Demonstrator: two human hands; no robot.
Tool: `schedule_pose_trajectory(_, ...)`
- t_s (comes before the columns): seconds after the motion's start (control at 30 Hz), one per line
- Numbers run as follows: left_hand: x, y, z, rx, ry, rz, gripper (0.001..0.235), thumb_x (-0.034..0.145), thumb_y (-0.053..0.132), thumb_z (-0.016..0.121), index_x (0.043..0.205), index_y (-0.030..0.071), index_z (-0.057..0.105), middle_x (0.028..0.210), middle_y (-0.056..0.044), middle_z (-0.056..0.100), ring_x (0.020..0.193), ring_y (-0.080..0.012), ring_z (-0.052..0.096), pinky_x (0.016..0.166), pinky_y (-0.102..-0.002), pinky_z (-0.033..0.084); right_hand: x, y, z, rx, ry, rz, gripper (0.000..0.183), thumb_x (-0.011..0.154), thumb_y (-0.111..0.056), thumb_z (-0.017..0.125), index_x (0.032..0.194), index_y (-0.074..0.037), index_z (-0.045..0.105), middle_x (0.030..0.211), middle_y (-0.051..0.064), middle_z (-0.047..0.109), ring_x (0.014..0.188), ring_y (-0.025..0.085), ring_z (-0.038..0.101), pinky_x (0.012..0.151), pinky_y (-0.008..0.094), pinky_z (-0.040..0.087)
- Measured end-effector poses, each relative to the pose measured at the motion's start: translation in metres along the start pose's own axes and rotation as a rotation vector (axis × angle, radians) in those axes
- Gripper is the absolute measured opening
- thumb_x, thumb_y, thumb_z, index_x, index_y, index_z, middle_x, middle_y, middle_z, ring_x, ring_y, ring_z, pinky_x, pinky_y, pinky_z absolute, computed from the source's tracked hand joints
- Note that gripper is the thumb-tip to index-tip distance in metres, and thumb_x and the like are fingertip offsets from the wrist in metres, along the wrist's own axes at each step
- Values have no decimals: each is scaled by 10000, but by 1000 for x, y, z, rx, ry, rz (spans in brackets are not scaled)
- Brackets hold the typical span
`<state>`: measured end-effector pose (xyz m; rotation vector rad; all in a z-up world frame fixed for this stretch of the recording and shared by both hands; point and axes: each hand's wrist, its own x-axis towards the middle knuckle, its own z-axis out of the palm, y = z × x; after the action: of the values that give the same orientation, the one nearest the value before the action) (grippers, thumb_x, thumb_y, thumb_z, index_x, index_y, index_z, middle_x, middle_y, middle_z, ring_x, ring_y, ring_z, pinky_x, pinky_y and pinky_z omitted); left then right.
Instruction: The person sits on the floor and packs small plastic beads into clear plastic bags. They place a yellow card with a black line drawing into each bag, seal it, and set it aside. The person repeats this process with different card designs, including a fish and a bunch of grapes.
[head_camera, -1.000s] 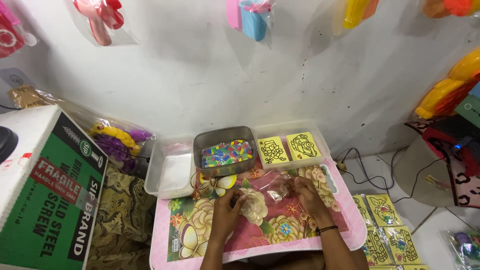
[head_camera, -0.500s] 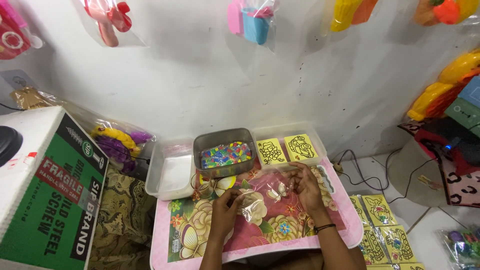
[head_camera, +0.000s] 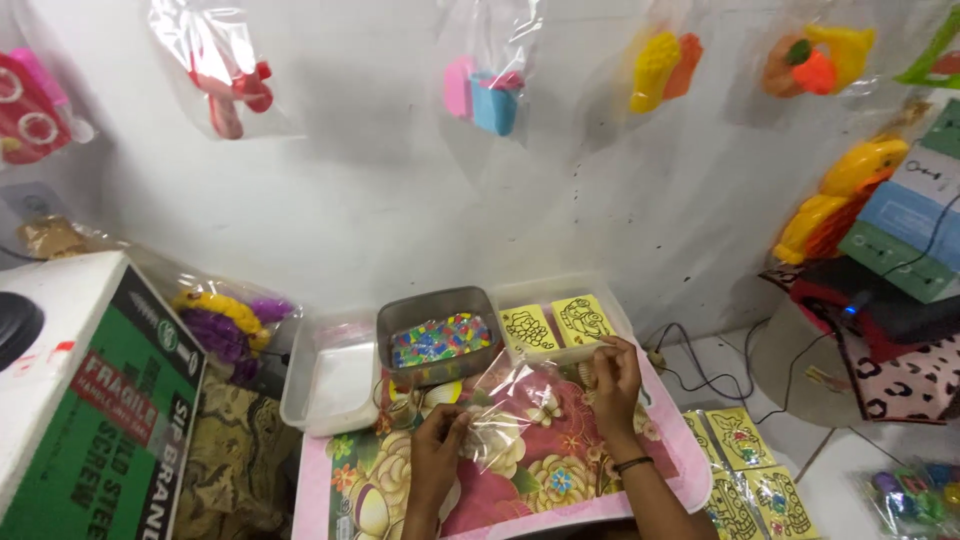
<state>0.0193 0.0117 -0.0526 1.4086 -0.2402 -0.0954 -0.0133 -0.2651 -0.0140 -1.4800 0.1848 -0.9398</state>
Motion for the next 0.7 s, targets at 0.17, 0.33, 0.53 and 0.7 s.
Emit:
schedule_pose_trajectory(0.17, 5, -14, -2, -108, 63, -27, 137, 968, 73, 667, 1044, -15, 740, 812, -74, 693, 675, -134, 547, 597, -275, 457, 38, -25, 22, -345, 5, -314, 171, 984, -79, 539, 1121, -41, 633, 916, 42, 622, 737, 140, 515, 662, 271, 430)
schedule_pose_trajectory(0.33, 8, -12, -4, -41, 76, -36, 172, 964, 110, 678, 1052, -21, 748, 780, -81, 696, 671, -148, 564, 624, -297, 481, 98, -5, 39, -824, -211, -412, 100, 790, -78, 668, 865, -102, 729, 843, 12, 723, 818, 223, 617, 750, 350, 508)
schedule_pose_trajectory(0.53, 10, -17, -4, -77, 95, -90, 148, 960, 102, 687, 1031, -9, 755, 748, -95, 680, 635, -152, 548, 542, -290, 472, 139, 26, 36, -1463, -673, -192, 329, 857, -337, 600, 668, -97, 721, 1003, 80, 595, 984, 300, 477, 807, 463, 411)
schedule_pose_trajectory(0.7, 15, -27, -7, -60, 55, -14, 148, 960, 77, 672, 1032, -32, 743, 774, -90, 694, 671, -154, 573, 628, -288, 480, 143, 27, 27, -1466, -700, -165, 191, 880, -282, 624, 920, -163, 767, 1132, 87, 551, 1073, 292, 448, 849, 445, 375)
